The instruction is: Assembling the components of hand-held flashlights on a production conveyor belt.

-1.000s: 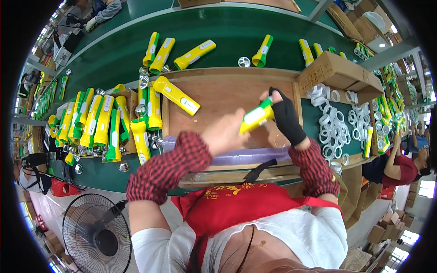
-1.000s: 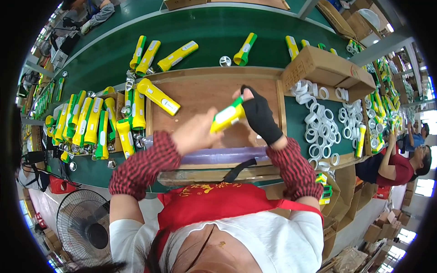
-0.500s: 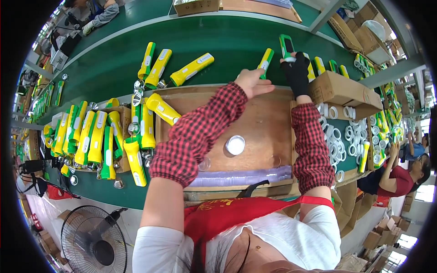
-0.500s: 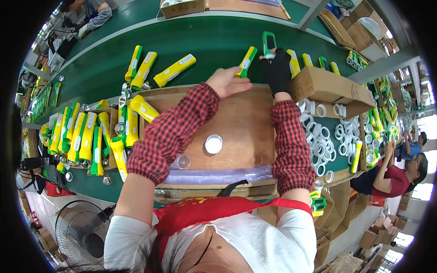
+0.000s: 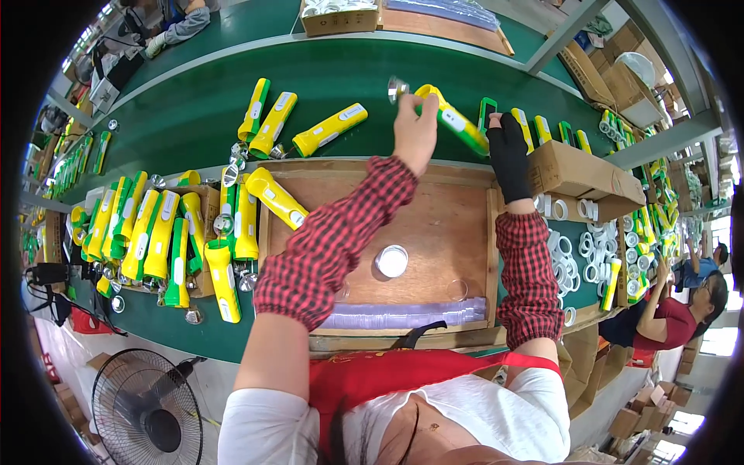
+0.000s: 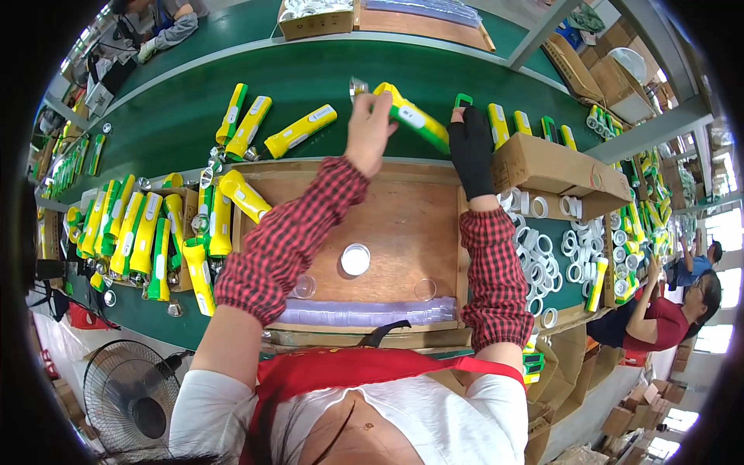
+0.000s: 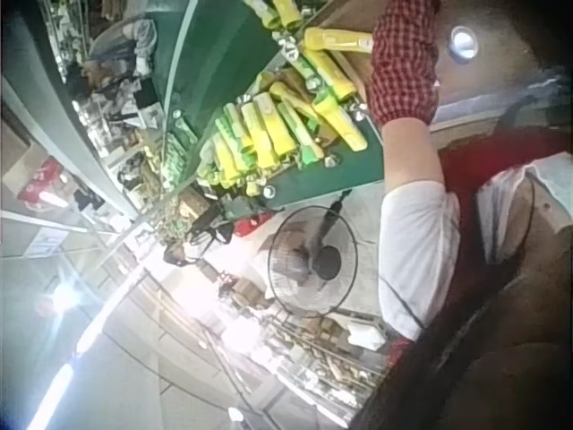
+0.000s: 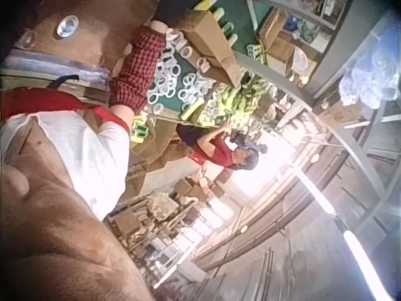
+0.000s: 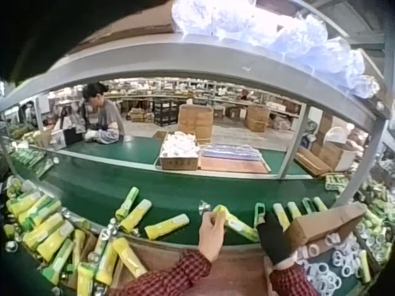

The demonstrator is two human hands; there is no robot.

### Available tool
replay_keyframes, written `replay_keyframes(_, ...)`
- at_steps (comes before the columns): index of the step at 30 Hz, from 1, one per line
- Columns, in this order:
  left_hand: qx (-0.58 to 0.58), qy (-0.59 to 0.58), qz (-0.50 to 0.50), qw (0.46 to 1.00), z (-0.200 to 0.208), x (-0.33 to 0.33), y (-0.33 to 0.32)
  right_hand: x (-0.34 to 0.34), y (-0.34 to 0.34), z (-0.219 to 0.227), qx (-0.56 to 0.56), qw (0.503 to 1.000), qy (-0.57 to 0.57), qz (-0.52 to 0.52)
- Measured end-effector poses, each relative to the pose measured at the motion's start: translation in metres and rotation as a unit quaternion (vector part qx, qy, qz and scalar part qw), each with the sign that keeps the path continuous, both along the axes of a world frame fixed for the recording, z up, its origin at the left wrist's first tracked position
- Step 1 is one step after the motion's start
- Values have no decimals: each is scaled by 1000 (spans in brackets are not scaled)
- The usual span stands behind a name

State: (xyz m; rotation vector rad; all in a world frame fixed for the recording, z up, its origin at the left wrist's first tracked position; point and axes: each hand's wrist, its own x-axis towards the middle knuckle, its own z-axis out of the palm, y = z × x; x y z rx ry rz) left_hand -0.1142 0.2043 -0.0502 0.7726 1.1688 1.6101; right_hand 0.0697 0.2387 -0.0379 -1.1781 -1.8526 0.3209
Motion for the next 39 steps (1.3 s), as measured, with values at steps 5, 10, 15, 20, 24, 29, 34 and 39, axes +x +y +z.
replay_keyframes(5, 40, -122, -110, 986, 62, -16, -104, -35, -76, 40, -188, 953, 192, 139)
replay_keyframes(10, -33, -106, -226, 968, 44, -24, -193, -49, -140, 49, -361, 865, 220, 272)
replay_keyframes(15, -88, -148, -264, 949, 24, -22, -254, -43, -212, 25, -256, 921, 139, 258)
replay_keyframes(20, -116, -196, -295, 928, 2, -25, -295, -30, -262, 27, -169, 895, -67, 407)
replay_keyframes(24, -160, -245, -292, 911, -10, -27, -314, -31, -268, 15, -229, 893, -39, 385)
replay_keyframes(29, -149, -205, -280, 926, -9, -37, -317, -53, -238, -31, -78, 966, -160, 186)
replay_keyframes(34, -140, -198, -272, 931, -8, -39, -319, -62, -236, -44, -70, 966, -191, 159)
replay_keyframes(39, -129, -208, -279, 928, -9, -39, -316, -43, -248, -9, -183, 949, -26, 254)
